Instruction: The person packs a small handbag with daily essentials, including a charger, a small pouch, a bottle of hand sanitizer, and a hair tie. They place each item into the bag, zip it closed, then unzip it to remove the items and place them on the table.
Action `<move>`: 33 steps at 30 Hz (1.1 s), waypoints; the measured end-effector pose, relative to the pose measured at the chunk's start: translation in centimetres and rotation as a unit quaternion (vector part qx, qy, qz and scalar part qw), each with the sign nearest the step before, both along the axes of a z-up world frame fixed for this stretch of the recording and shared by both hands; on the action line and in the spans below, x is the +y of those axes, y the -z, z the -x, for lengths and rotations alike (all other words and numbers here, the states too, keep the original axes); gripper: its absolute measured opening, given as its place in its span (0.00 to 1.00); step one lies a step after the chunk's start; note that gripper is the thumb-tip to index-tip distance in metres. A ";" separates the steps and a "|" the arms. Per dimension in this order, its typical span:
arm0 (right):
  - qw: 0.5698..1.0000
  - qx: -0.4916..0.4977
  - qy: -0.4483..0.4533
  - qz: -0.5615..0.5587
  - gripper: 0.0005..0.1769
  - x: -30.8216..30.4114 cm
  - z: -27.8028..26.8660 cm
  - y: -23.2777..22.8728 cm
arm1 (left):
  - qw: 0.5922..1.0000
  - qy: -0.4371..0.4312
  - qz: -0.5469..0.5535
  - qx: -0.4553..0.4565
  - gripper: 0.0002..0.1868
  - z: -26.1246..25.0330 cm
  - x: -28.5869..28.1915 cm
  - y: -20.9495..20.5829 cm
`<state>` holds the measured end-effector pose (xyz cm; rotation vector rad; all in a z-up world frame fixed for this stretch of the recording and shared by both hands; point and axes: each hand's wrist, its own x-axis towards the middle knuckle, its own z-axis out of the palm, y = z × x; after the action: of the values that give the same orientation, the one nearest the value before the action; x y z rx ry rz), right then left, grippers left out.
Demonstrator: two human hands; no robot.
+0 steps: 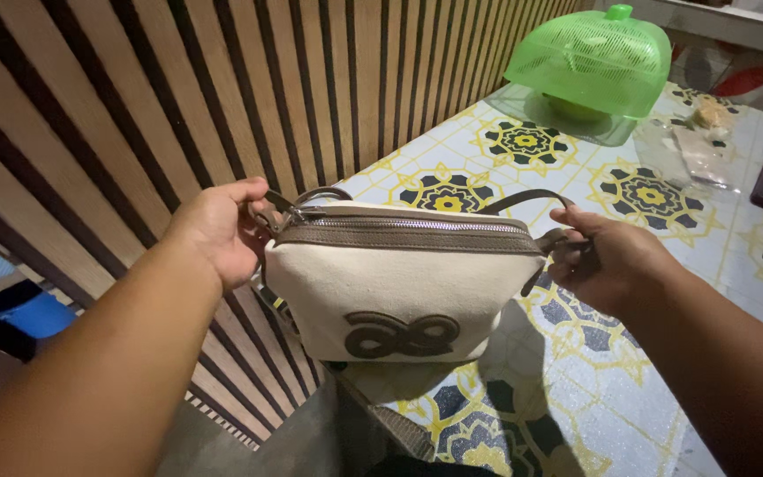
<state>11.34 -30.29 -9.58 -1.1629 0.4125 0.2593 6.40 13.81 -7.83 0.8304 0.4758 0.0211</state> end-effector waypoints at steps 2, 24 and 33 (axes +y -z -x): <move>1.000 -0.007 -0.005 -0.011 0.07 0.0 -0.1 0.0 | 1.000 0.000 0.001 -0.002 0.06 0.0 0.0 -0.1; 0.643 -0.567 -0.102 0.505 0.14 13.7 5.9 -9.0 | 0.928 0.040 -0.366 -0.051 0.16 4.5 -3.4 -2.6; 0.679 -0.497 -0.245 0.481 0.13 21.8 10.5 -10.3 | 0.961 0.037 -0.267 -0.064 0.13 4.7 -4.4 -3.8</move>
<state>0.80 -8.45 0.68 -2.2389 -0.8931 -0.2129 1.65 9.41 -4.03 1.3682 0.3167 0.1397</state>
